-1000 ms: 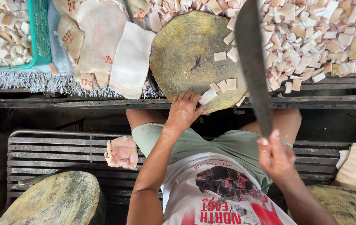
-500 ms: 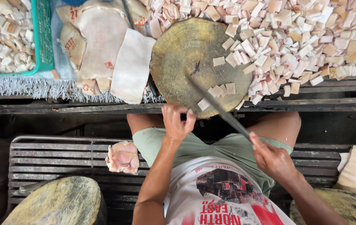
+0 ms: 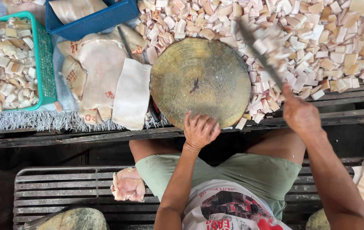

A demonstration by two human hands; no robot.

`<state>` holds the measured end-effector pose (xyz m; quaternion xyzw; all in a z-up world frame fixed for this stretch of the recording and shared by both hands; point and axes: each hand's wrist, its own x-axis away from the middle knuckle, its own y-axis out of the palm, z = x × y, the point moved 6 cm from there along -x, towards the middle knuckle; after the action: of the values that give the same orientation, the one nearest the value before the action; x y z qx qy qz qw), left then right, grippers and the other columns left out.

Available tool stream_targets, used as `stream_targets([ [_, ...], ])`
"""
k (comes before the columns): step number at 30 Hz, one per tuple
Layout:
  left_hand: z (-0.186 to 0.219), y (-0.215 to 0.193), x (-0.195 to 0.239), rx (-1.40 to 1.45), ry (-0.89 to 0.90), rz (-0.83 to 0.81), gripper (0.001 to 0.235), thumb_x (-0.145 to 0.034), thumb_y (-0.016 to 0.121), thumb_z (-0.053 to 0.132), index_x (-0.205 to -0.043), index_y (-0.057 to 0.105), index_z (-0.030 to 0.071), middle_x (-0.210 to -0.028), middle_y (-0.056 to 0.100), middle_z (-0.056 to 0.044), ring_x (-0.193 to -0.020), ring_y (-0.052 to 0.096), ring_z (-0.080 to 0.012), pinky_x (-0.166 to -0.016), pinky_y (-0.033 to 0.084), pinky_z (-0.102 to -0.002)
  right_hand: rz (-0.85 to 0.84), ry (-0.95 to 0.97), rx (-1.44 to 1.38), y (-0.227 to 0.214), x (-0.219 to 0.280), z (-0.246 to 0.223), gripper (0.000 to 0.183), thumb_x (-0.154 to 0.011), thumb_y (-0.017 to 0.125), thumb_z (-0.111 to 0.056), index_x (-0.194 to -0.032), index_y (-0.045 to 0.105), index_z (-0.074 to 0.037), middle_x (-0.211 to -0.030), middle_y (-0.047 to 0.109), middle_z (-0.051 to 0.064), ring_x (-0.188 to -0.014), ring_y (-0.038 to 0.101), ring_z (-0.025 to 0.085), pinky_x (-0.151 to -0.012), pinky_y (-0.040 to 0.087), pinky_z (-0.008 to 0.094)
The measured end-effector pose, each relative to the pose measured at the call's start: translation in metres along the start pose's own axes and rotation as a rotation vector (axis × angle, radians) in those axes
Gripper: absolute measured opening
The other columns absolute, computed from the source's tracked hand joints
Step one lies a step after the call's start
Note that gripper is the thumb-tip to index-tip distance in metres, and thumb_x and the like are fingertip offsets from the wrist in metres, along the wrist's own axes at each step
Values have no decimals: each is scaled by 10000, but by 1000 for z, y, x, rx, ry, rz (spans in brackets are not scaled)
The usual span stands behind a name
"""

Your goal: The person sits on a low bench and uses a large cleaver to cut sheets of white pork fat into small cubes on a round wooden cutting board. The person repeatedly slices the fat into strips and then dices them, pushing the finished cubes to the side of the board.

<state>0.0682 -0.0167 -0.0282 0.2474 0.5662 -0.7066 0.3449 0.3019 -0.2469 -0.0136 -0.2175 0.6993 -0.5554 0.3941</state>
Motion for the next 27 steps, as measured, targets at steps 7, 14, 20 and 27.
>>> stream_targets([
  [7,-12,5,-23,-2,-97,-71,238,-895,750,333,-1048,692,160,-1078,631,-23,-1084,603,-253,-1161,377,-544,122,365,-509,0,-15,35,480,-1148,538,8,-1620,463,-25,-808,698,113,-701,702,160,-740,592,365],
  [14,-25,-23,-60,129,-355,-167,290,-931,734,185,-1203,689,97,-1166,649,-81,-1104,598,-319,-1029,443,-500,-50,591,-1330,14,-15,-88,610,-1041,504,51,-1631,413,-75,-812,607,46,-598,537,103,-519,478,271],
  [20,-82,-66,-66,50,-524,-55,299,-937,717,128,-1229,671,83,-1200,657,-114,-1121,607,-336,-1001,466,-480,-236,408,-1490,26,-51,-197,613,-1034,503,38,-1624,380,-74,-786,604,55,-597,541,111,-526,490,282],
  [27,-216,-100,-10,-178,-773,-42,548,-952,703,151,-1412,499,-65,-1340,590,-276,-1202,578,-458,-1022,472,-536,-438,349,-1560,50,-90,-295,623,-1026,516,15,-1622,366,-86,-737,600,69,-541,541,123,-500,476,298],
])
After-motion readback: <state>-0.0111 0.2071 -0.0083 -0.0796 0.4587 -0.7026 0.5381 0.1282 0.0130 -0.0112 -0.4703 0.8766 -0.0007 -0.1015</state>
